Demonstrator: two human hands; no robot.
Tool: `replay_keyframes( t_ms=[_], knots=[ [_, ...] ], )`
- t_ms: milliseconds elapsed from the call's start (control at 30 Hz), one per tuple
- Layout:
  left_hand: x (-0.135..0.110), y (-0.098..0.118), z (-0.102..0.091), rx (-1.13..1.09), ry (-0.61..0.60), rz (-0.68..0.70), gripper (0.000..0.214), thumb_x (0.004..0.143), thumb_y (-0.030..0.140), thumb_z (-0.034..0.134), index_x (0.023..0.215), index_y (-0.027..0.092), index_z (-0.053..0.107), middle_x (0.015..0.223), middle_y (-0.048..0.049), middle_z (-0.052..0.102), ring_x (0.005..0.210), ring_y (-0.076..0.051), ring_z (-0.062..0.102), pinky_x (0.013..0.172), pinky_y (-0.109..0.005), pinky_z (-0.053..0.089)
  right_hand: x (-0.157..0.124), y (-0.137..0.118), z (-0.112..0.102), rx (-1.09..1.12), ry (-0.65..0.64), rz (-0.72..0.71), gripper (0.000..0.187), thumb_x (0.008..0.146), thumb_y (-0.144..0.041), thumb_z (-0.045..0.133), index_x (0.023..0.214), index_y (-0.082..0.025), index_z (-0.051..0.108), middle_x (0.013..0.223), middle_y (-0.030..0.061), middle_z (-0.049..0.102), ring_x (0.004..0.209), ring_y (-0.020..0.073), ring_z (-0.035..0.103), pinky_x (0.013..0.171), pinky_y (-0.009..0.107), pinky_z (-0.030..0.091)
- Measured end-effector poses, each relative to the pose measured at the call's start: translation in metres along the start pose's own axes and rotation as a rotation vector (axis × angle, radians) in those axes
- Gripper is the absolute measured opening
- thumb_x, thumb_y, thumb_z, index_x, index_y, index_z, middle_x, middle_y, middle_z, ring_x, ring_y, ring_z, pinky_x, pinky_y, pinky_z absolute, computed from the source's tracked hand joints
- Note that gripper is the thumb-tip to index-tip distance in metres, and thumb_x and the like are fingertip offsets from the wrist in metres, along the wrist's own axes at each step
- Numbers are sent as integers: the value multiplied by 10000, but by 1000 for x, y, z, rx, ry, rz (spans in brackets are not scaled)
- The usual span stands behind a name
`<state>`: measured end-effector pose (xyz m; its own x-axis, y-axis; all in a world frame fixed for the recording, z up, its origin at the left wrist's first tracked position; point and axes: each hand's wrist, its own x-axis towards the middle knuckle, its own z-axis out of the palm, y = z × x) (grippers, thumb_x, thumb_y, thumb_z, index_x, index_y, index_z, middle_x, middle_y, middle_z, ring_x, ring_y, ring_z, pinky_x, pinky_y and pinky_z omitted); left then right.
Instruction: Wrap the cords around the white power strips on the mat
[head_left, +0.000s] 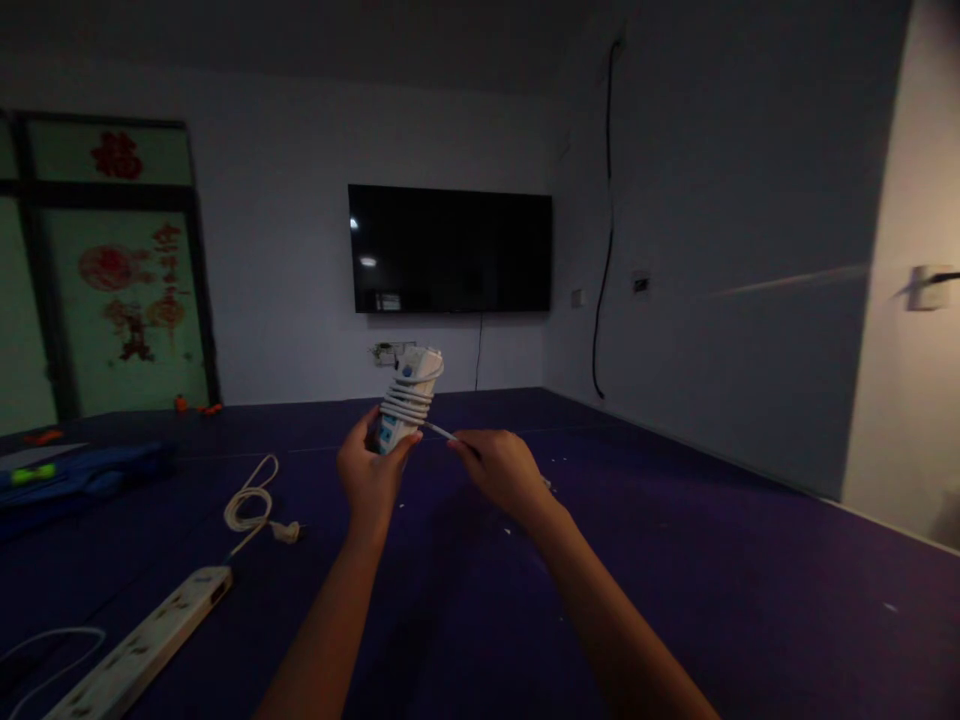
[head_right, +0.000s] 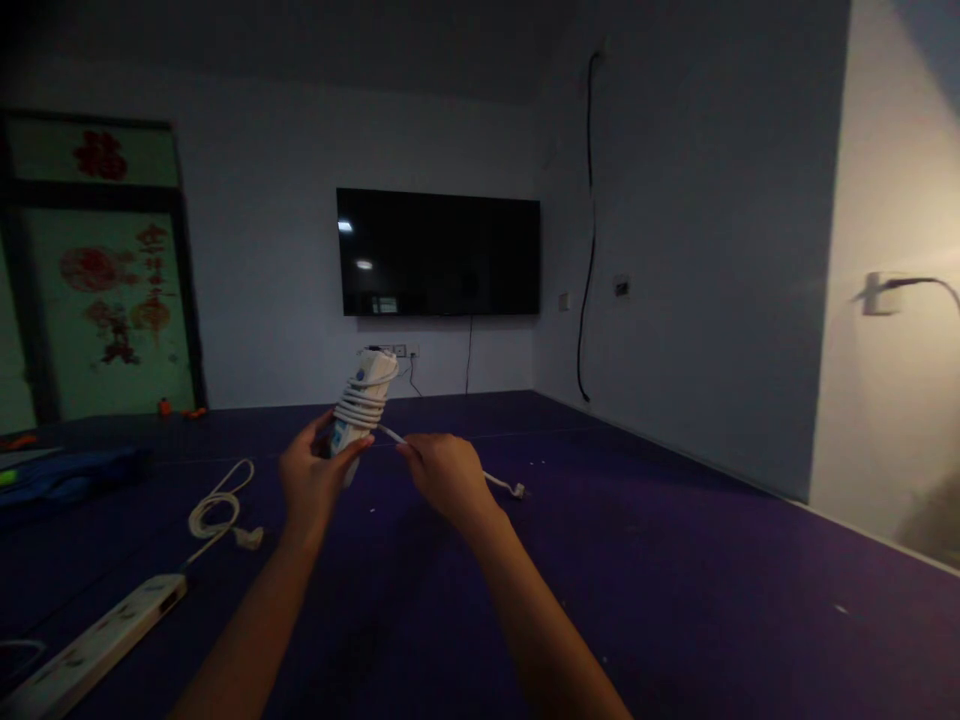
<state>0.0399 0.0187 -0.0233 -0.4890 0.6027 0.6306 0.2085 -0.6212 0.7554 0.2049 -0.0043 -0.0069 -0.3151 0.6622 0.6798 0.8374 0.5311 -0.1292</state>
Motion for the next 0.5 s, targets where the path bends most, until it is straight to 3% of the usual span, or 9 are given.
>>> replay_keyframes(
  t_ms=[300,500],
  knots=[
    [-8,-10,4,272,19,260,565,613,355,721,1119,132,607,1128,-146,634,1039,-279,591,906,-441,454,-4,-5,-2,-214,-126,-115,269,926,-282,395,915,-173,641,869,82,706,761,191,640,590,266,306],
    [-10,-16,6,490,-120,456,546,669,283,678,1179,127,560,1206,-158,602,1123,-282,552,958,-425,413,-4,1,-5,-264,-141,-162,281,929,-282,385,912,-162,638,884,85,701,781,201,640,596,273,318]
  ],
)
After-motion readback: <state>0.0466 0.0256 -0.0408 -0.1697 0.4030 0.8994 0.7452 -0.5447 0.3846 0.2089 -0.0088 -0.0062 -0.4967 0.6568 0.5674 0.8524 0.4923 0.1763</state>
